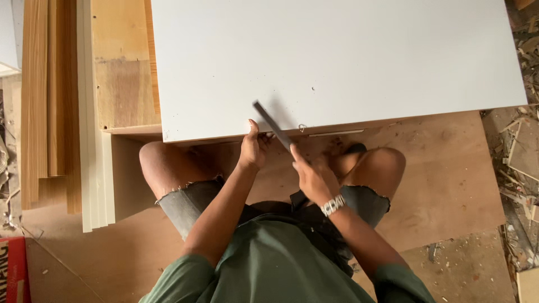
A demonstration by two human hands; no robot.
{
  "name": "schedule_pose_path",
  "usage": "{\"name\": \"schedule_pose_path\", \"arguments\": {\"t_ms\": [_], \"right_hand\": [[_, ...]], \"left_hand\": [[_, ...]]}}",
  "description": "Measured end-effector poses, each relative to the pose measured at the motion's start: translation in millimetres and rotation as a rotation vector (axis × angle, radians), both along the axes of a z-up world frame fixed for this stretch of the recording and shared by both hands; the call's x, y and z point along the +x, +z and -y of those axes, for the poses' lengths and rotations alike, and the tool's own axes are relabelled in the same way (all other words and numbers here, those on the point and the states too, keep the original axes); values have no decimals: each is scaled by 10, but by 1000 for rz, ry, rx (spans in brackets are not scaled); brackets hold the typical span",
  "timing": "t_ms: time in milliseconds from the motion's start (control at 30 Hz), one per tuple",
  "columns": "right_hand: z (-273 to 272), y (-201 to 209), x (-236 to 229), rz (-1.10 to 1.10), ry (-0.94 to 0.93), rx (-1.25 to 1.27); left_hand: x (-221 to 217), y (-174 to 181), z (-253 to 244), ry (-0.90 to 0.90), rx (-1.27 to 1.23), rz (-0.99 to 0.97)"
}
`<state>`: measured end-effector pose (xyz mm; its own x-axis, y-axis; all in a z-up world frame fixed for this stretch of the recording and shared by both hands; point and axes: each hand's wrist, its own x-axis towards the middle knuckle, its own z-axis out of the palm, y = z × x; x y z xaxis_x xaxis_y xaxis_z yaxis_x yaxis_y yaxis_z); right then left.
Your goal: The person cleans and smooths the edges of a white laminate wood panel using a metal file by hand while sitting on the floor of a workshop.
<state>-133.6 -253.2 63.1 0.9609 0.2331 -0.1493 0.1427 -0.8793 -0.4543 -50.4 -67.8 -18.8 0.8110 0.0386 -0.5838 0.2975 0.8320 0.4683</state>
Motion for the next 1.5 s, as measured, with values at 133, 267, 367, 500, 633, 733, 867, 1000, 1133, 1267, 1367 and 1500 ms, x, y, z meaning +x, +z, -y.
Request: {"name": "schedule_pose_path", "arguments": {"t_ms": [133, 267, 367, 500, 633, 733, 867, 1000, 1133, 1267, 1367, 1500], "right_hand": [[116, -200, 76, 45, 46, -130], [66, -680, 480, -16, -125, 316], [4, -185, 333, 35, -166, 271], [204, 39, -157, 105, -72, 0], [336, -143, -528, 69, -40, -29], [341, -315, -613, 107, 2, -89], [336, -273, -439, 108, 1, -87], [287, -69, 98, 193, -36, -59], [139, -624, 374, 158, -97, 48], [232, -261, -121, 121, -76, 28], [402, -245, -219, 0, -83, 49], [501, -255, 407, 165, -80, -130]], "left_hand": [[16, -416, -47, -21, -47, 65], [57, -287, -85, -42, -30, 81], [48, -500, -129, -49, -54, 75], [-14, -328, -312, -53, -16, 16], [-79, 111, -240, -26, 19, -38], [-37, -140, -12, -131, 170, -21], [102, -386, 121, 37, 42, -7], [113, 27, 132, 85, -5, -12], [146, 267, 161, 72, 2, 7], [143, -1, 113, 87, -18, -31], [156, -80, 49, 63, -27, -26], [198, -125, 19, 4, -40, -3]]}}
